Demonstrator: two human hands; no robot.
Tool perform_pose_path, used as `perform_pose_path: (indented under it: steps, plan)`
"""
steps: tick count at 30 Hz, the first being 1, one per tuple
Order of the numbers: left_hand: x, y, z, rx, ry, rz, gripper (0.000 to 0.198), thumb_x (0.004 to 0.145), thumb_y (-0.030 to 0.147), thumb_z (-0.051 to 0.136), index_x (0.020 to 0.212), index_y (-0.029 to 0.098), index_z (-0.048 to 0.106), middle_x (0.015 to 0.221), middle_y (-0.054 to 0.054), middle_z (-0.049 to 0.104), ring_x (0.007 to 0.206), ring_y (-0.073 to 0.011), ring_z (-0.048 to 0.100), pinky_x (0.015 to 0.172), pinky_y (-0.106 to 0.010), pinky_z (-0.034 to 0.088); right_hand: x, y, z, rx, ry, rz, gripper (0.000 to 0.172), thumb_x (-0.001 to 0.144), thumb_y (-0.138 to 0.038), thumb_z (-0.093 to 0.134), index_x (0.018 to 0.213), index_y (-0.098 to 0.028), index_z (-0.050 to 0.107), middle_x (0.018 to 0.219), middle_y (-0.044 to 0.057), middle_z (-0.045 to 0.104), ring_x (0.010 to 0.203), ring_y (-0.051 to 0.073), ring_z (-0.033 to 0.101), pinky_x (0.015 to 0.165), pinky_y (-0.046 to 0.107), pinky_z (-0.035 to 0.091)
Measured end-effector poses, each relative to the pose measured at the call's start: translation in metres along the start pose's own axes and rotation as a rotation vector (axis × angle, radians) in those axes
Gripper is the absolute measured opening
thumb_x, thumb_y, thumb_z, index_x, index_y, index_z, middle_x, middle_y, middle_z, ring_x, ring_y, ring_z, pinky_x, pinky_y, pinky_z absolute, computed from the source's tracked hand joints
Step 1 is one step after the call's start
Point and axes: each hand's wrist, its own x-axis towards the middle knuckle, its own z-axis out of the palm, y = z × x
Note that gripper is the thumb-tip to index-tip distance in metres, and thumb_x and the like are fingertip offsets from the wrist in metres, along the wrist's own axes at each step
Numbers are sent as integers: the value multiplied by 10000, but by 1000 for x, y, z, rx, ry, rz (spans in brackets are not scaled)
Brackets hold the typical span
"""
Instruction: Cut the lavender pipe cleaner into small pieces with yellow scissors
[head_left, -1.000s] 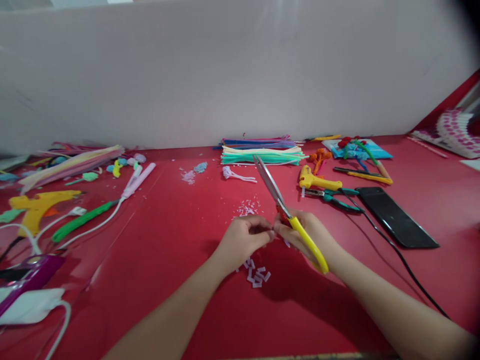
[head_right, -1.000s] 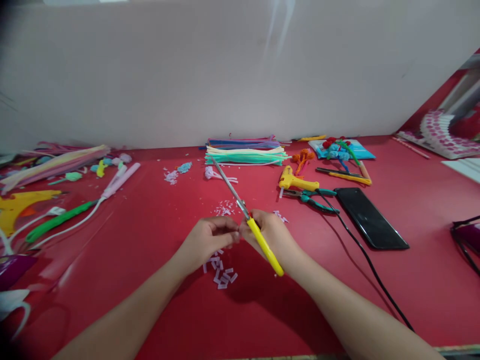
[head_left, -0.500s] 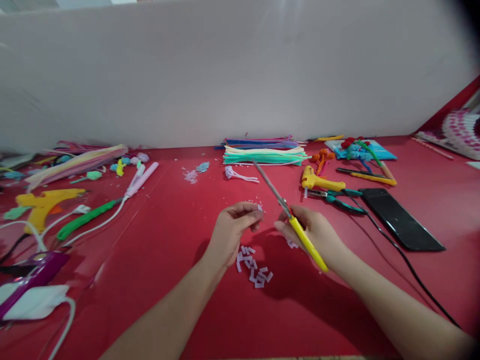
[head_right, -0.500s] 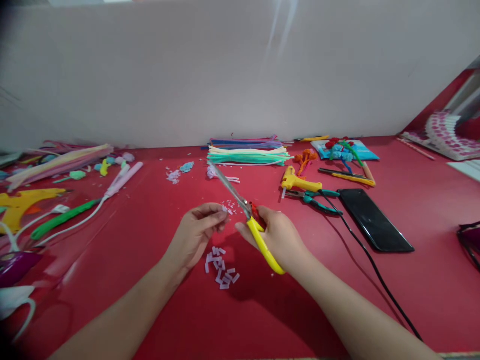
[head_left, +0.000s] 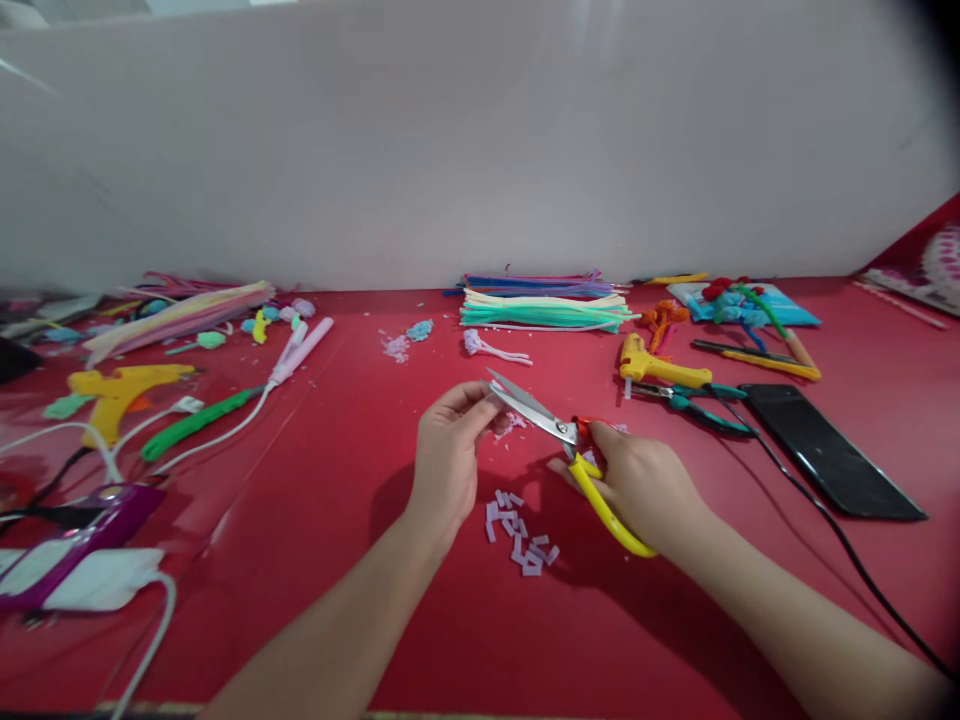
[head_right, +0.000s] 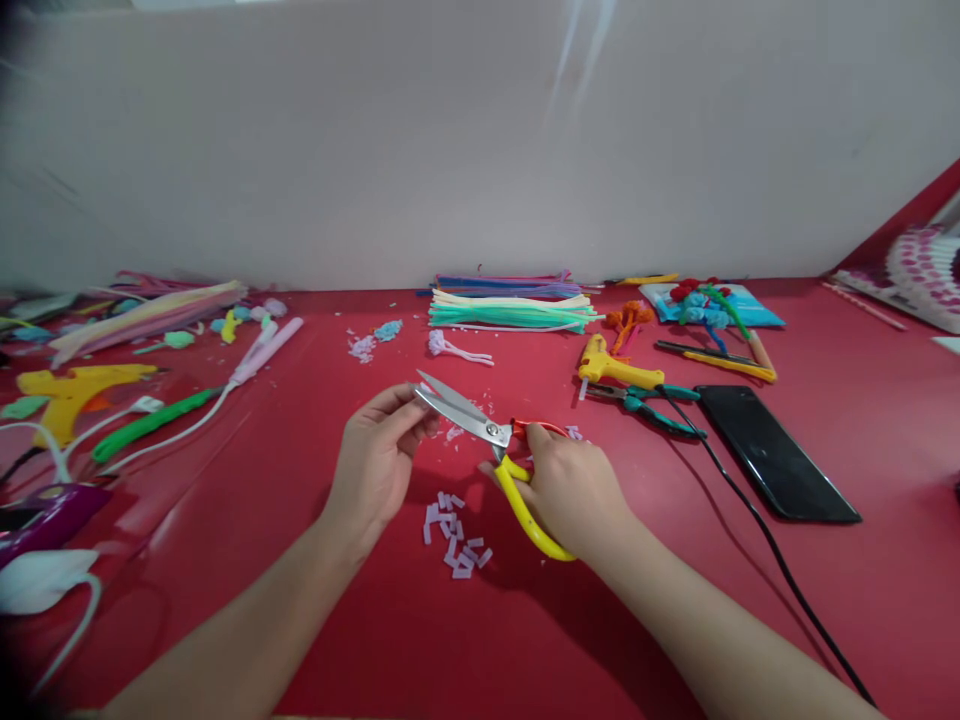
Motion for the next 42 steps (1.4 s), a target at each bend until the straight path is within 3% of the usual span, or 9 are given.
perform_pose_path:
  steps: [34,42]
  plan:
    - [-1,0,-2,-3,-1,-21,90,662,184,595,742,143,603,666,5,576,554,-55,506,570,-185,406,0,3,3,-39,7,-10,393,763,-539,297,669,-191,454,499,31,535,432,124,471,437,236,150]
    - [-2,-2,-1,192,-66,23,111,700,240,563,760,147,569,639,0,546,558,-70,482,546,-187,389,4,4,-6,6,13,144,361,728,-541,355,748,-198,467,537,19,537,461,139,482,439,228,174]
